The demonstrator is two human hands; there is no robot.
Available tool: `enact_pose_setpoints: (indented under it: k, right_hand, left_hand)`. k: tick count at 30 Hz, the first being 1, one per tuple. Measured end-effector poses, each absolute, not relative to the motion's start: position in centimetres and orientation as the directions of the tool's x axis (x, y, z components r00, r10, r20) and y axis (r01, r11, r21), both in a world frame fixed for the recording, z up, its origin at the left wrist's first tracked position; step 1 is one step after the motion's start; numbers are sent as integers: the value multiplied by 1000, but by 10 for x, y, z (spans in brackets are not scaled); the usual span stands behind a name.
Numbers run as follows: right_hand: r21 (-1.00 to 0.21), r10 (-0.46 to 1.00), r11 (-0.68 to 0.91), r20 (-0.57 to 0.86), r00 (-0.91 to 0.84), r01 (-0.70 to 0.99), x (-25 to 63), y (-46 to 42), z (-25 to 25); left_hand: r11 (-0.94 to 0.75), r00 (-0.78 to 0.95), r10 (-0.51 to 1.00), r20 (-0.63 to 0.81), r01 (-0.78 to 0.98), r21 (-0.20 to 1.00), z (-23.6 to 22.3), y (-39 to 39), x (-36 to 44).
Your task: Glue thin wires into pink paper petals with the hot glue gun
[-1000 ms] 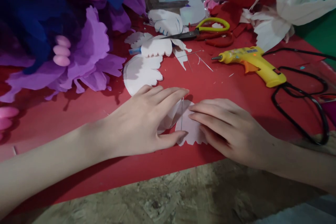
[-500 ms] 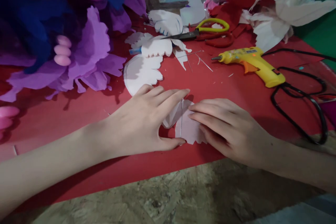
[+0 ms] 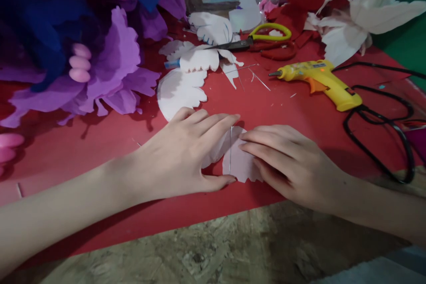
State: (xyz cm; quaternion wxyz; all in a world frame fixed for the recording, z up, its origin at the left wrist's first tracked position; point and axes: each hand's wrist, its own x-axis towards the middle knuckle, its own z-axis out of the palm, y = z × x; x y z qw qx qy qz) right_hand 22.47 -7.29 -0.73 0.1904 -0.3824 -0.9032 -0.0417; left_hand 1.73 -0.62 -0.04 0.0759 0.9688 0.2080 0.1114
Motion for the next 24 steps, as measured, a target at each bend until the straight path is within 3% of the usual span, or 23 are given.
enact_pose_setpoints:
  k: [14,20,24]
  right_hand:
    - [-137,634,752,418,-650,645,227,-73,-4]
    - [-121,578,799,423,-698,589,224,-74,-3]
    - [-56,588,760,483,-649,647,228,-75,4]
  left_hand:
    - [-885,895,432,108,398,242,3,-6,16]
    - [-864,879,456,140,398,309,2,-8,16]
    - [-880,892,433,131,388,274,2,-7,15]
